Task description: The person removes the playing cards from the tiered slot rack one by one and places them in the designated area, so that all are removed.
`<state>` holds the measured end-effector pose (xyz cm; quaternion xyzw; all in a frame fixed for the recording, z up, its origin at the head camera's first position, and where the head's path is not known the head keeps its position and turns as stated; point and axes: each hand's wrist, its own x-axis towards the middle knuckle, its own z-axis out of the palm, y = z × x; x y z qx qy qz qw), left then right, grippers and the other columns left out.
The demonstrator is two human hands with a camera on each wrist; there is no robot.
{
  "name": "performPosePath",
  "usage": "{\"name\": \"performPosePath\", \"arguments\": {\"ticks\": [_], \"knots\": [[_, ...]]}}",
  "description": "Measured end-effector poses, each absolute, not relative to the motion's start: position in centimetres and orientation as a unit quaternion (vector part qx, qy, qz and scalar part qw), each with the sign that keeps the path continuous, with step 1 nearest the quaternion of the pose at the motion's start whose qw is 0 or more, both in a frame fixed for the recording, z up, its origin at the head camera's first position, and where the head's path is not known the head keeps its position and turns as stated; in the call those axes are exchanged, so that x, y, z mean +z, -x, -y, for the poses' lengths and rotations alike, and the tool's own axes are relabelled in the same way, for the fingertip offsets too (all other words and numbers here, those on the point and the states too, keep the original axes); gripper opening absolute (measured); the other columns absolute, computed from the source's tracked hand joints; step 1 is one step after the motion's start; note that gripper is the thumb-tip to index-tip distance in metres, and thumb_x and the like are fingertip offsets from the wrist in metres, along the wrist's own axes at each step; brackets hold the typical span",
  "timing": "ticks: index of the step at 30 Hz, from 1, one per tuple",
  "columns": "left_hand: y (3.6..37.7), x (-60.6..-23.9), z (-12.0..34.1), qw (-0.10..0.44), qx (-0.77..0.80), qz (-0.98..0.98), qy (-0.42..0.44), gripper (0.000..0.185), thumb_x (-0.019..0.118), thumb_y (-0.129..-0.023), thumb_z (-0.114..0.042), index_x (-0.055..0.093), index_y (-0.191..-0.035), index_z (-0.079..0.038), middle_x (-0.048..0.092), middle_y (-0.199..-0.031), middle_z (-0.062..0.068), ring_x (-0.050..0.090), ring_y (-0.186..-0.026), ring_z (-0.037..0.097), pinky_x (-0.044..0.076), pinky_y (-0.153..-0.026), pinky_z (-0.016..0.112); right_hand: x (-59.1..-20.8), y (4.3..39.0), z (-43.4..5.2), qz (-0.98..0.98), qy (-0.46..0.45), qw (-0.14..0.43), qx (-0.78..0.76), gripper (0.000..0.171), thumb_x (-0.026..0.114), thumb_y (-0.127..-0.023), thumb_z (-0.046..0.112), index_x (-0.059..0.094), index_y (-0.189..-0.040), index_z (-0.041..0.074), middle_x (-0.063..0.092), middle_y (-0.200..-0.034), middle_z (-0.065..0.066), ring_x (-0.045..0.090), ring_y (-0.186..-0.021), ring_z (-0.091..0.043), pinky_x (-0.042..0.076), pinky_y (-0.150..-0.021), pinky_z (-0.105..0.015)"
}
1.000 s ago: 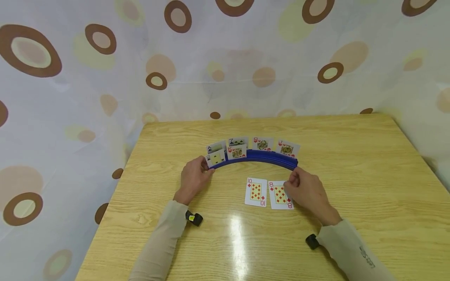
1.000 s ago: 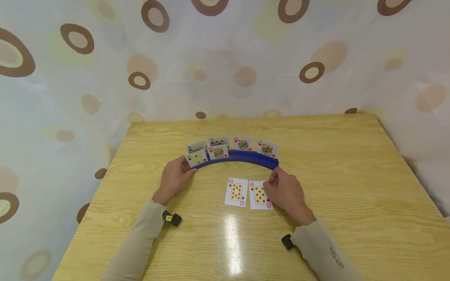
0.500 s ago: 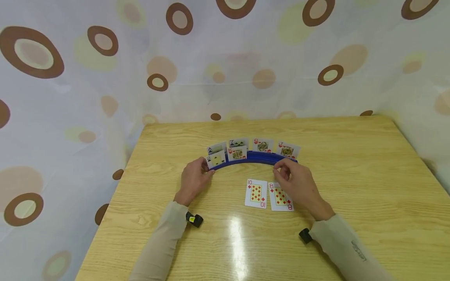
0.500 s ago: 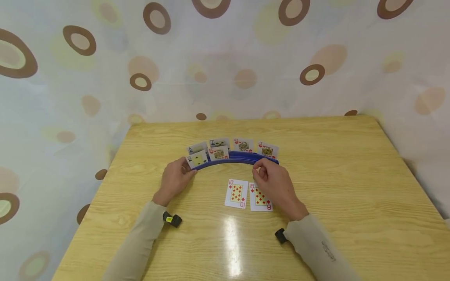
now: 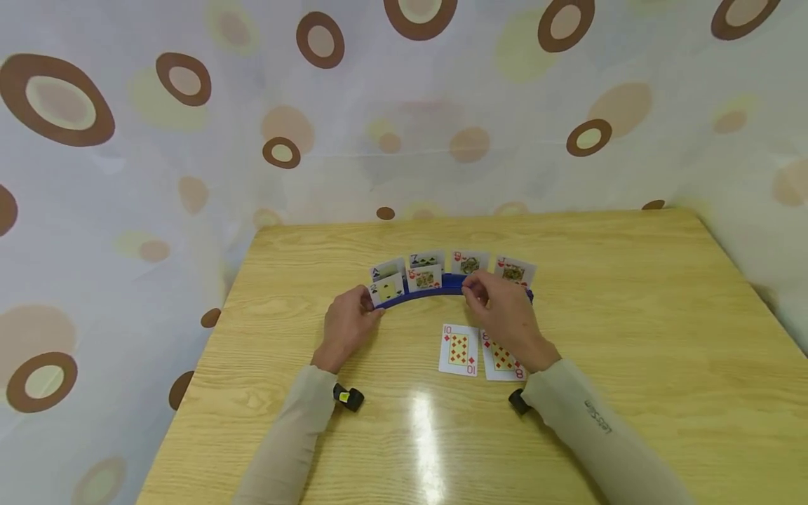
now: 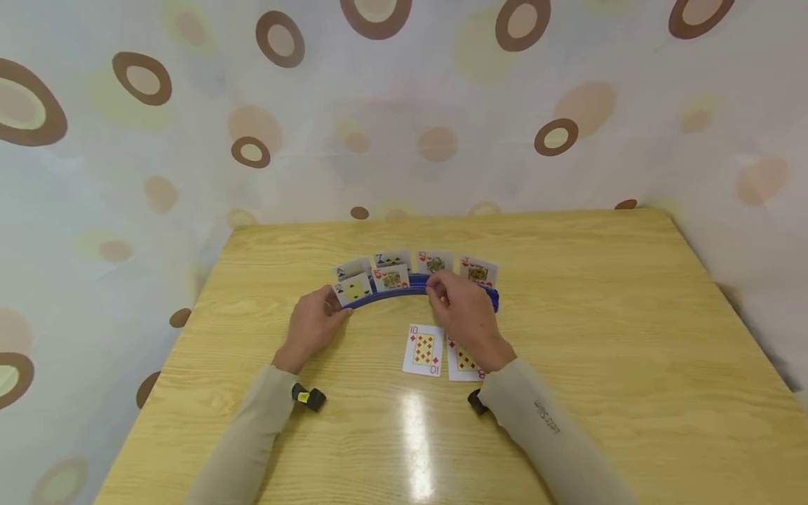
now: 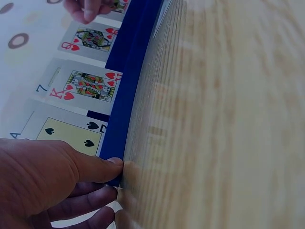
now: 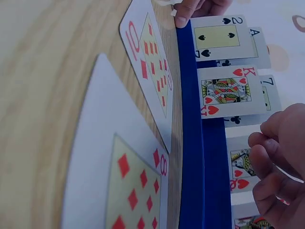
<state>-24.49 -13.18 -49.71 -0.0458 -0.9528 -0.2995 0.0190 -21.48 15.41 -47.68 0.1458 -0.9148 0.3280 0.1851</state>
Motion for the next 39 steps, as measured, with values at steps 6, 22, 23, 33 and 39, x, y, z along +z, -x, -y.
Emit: {"name": "performPosePath", "arguments": {"ticks": [6, 22, 23, 33, 39], "knots": [[24.6, -49.7, 12.7, 0.016, -0.304, 0.950, 0.061, 0.026, 0.078, -0.092, -0.023, 0.067, -0.110, -0.007, 0.074, -0.098, 0.007, 0.064, -0.081, 0.018, 0.052, -0.074, 0.036, -47.4, 22.4, -14.5, 0.918, -0.173, 0.229, 0.272, 0.026, 0.068, -0.099, 0.018, 0.068, -0.124, 0.013, 0.072, -0.081, 0.000, 0.060, -0.063, -0.011, 0.046, -0.056, -0.029], [24.3, -49.7, 13.2, 0.009, -0.299, 0.953, 0.049, 0.029, 0.078, -0.092, -0.024, 0.067, -0.113, -0.007, 0.075, -0.100, 0.007, 0.063, -0.084, 0.018, 0.052, -0.077, 0.035, -47.8, 22.8, -12.4, 0.927, -0.164, 0.213, 0.260, 0.035, 0.065, -0.100, 0.020, 0.064, -0.135, 0.019, 0.073, -0.084, 0.000, 0.060, -0.061, -0.010, 0.043, -0.052, -0.027], [24.3, -49.7, 13.3, 0.009, -0.297, 0.954, 0.049, 0.028, 0.078, -0.092, -0.025, 0.067, -0.112, -0.007, 0.075, -0.100, 0.006, 0.063, -0.084, 0.018, 0.052, -0.077, 0.035, -47.8, 22.8, -12.3, 0.926, -0.166, 0.217, 0.261, 0.030, 0.066, -0.100, 0.019, 0.066, -0.130, 0.018, 0.074, -0.085, 0.000, 0.061, -0.063, -0.011, 0.044, -0.053, -0.028], [24.2, -49.9, 13.4, 0.022, -0.298, 0.953, 0.058, 0.025, 0.078, -0.091, -0.023, 0.068, -0.108, -0.008, 0.074, -0.095, 0.005, 0.063, -0.079, 0.016, 0.051, -0.073, 0.034, -47.2, 22.3, -11.8, 0.925, -0.163, 0.213, 0.270, 0.007, 0.063, -0.102, 0.019, 0.066, -0.107, 0.015, 0.071, -0.090, 0.001, 0.062, -0.068, -0.011, 0.050, -0.060, -0.031], [24.3, -49.8, 13.5, 0.030, -0.294, 0.953, 0.060, 0.024, 0.079, -0.091, -0.023, 0.068, -0.106, -0.008, 0.074, -0.094, 0.005, 0.065, -0.081, 0.017, 0.053, -0.074, 0.036, -46.8, 22.0, -11.9, 0.917, -0.159, 0.212, 0.299, 0.009, 0.062, -0.103, 0.020, 0.065, -0.110, 0.015, 0.068, -0.090, 0.003, 0.059, -0.069, -0.009, 0.048, -0.062, -0.028]]}}
